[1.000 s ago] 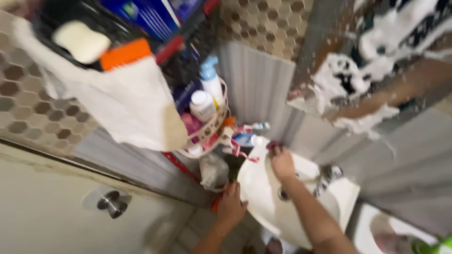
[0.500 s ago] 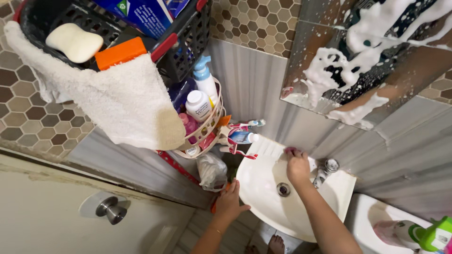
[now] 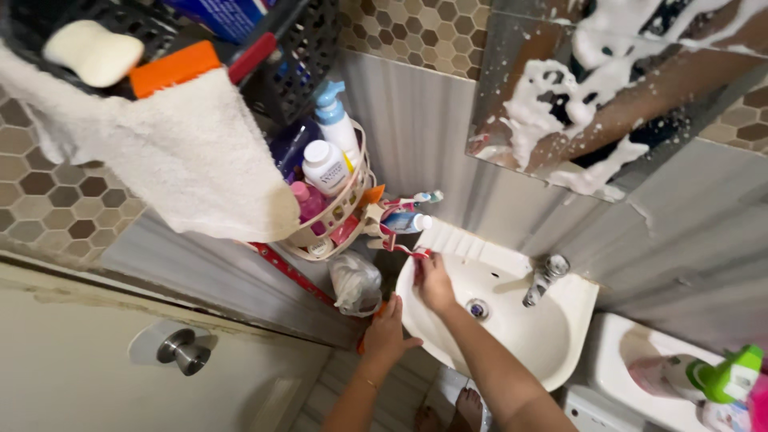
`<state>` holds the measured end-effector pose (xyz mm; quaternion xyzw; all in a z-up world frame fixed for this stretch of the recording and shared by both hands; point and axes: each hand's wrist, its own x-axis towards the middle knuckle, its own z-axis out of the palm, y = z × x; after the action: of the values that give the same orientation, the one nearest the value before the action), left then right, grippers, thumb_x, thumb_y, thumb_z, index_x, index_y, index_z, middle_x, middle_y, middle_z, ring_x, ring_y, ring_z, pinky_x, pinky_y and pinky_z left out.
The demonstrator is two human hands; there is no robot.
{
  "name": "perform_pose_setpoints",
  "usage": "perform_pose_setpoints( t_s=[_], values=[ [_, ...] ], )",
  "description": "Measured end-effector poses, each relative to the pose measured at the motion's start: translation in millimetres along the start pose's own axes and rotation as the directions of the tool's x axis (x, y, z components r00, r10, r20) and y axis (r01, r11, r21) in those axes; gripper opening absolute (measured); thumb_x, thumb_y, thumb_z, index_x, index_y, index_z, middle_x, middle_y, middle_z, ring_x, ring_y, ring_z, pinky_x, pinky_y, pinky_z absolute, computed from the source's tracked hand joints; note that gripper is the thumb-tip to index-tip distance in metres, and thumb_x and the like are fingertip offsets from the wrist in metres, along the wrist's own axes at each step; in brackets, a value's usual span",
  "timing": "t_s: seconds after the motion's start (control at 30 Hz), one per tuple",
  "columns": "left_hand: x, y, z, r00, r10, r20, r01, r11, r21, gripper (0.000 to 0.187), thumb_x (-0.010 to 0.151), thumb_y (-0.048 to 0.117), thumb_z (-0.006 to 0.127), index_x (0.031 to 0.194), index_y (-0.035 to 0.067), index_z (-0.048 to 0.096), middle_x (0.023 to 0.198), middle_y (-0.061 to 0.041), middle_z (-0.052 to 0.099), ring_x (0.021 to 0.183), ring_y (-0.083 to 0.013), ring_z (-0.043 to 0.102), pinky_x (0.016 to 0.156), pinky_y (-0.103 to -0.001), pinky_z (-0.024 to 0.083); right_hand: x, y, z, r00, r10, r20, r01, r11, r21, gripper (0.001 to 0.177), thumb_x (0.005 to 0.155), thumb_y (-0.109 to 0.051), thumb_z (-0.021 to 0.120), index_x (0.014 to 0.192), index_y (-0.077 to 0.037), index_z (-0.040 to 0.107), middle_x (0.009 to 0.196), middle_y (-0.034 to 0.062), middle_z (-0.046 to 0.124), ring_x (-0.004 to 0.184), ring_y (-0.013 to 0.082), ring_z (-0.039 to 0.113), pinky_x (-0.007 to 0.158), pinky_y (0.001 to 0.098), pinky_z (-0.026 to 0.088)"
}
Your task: The person retrieves a spray bottle and a cloth from a wall-mounted caddy, then sprays the mirror and sink. They wipe the mirror and sink surfaces with the cloth, rinse the cloth in a bucket, and continue scrubbing the sink basin and faucet area.
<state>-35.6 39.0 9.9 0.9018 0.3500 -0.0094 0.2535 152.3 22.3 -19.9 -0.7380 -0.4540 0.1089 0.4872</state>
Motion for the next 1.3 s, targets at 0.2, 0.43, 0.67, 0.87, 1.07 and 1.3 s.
perform_pose_setpoints(
  t_s=[0.2,0.43,0.67,0.87,1.07,1.3],
  values=[
    [1,-5,6,1.000,0.028,-0.011,-0.029,0.999,-0.032,0.119,0.067,0.048,0.091,0.156,0.002,0.026,0.167,-0.009,0.023,0.140,-0.0320,0.046,0.102,-0.042,0.050,-74,22,-23,0.973,0.000,0.232,0.034,0.989,-0.141,0.035,0.081,0.000,0.066,0.115,-0.007,0.066,0.115,0.0165,0.066,0.104,0.0369,0.064,0.088,0.0421,0.054],
    [3,-1,2,0.999,-0.016,0.045,0.019,0.998,-0.061,0.120,0.067,0.047,0.091,0.157,0.004,0.024,0.169,-0.007,0.020,0.143,-0.0308,0.043,0.103,-0.041,0.049,-67,96,-96,0.805,0.547,0.231,-0.576,0.814,0.079,0.017,0.102,-0.015,0.059,0.107,-0.009,0.073,0.105,0.0146,0.076,0.099,0.0298,0.070,0.092,0.0382,0.054],
    [6,-6,9,0.998,0.055,-0.039,-0.057,0.998,-0.029,0.125,0.061,0.048,0.096,0.154,0.003,0.026,0.165,-0.010,0.023,0.140,-0.0333,0.045,0.102,-0.042,0.049,-60,47,-32,0.997,-0.016,-0.079,0.010,0.996,-0.083,0.036,0.073,-0.001,0.071,0.108,-0.009,0.073,0.109,0.0102,0.070,0.087,0.0267,0.070,0.073,0.0357,0.058],
    [9,-5,2,0.999,0.029,0.013,-0.030,0.999,0.038,0.125,0.058,0.048,0.096,0.155,0.006,0.030,0.166,-0.007,0.026,0.131,-0.0319,0.054,0.095,-0.043,0.053,-81,26,-59,0.806,0.218,0.550,-0.320,0.943,0.096,0.036,0.092,0.000,0.066,0.124,-0.014,0.074,0.106,0.0105,0.076,0.090,0.0332,0.068,0.077,0.0374,0.056],
    [12,-2,1,0.999,-0.001,0.050,-0.005,0.994,0.106,0.121,0.061,0.049,0.093,0.155,0.005,0.031,0.166,-0.007,0.027,0.128,-0.0283,0.058,0.094,-0.043,0.054,-98,91,-112,0.828,0.017,0.560,0.091,0.982,-0.164,0.022,0.086,-0.005,0.075,0.104,-0.014,0.080,0.115,0.0049,0.078,0.100,0.0234,0.075,0.086,0.0345,0.059],
    [12,-4,3,0.998,0.057,0.003,-0.057,0.992,0.116,0.119,0.060,0.047,0.094,0.152,0.000,0.036,0.162,-0.013,0.034,0.127,-0.0295,0.058,0.092,-0.041,0.055,-72,12,-51,0.848,0.274,0.454,-0.347,0.934,0.085,0.035,0.091,-0.006,0.070,0.123,-0.019,0.072,0.119,0.0046,0.076,0.093,0.0199,0.076,0.084,0.0332,0.060]
  ],
)
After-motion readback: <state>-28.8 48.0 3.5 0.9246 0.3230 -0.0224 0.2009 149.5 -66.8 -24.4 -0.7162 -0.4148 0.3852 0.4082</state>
